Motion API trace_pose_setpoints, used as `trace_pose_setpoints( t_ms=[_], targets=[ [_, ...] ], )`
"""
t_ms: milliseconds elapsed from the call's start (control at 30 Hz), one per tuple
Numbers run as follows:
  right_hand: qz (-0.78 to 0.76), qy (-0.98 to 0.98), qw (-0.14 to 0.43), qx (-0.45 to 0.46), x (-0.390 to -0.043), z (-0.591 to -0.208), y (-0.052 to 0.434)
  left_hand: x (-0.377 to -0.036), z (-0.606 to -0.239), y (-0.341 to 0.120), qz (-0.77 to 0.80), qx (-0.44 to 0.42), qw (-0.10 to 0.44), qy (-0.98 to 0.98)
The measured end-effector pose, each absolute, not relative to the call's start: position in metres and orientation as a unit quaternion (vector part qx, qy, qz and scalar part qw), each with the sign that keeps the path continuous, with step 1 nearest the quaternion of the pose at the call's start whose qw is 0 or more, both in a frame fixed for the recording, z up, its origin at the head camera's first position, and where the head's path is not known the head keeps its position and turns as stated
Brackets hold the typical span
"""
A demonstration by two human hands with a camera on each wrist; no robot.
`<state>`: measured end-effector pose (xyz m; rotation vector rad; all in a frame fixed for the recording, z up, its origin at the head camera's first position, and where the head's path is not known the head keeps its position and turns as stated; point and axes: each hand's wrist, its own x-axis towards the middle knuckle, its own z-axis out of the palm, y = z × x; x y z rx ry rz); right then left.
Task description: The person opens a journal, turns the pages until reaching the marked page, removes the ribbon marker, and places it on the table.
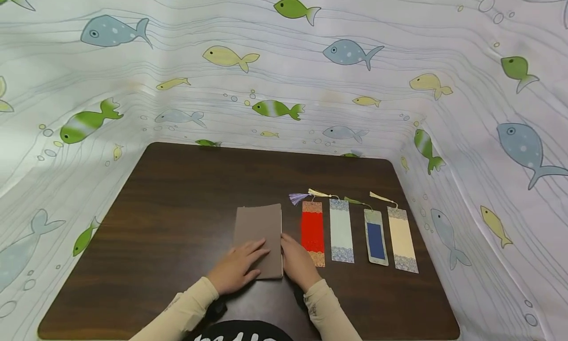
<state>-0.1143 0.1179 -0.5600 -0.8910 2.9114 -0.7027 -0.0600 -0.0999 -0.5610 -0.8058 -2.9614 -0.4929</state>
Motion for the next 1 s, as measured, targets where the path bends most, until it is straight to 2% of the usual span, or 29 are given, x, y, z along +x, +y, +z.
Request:
trace_pose_setpoints(
  t_ms=[167, 433, 1000],
  targets=[
    [-0.238, 0.945, 0.005, -0.223, -0.112, -0.559, 0.121, -0.063, -0.569, -0.097, -0.114, -0.268, 0.019, -0.956],
    [-0.138, 0.947, 0.013, -0.289, -0.108, -0.564, 0.118, -0.065, -0.575, -0.101, -0.109, -0.279, 0.001, -0.954],
    [-0.088, 0.946, 0.0, -0.313, -0.112, -0.559, 0.107, -0.066, -0.571, -0.116, -0.162, -0.303, -0.021, -0.939]
  ],
)
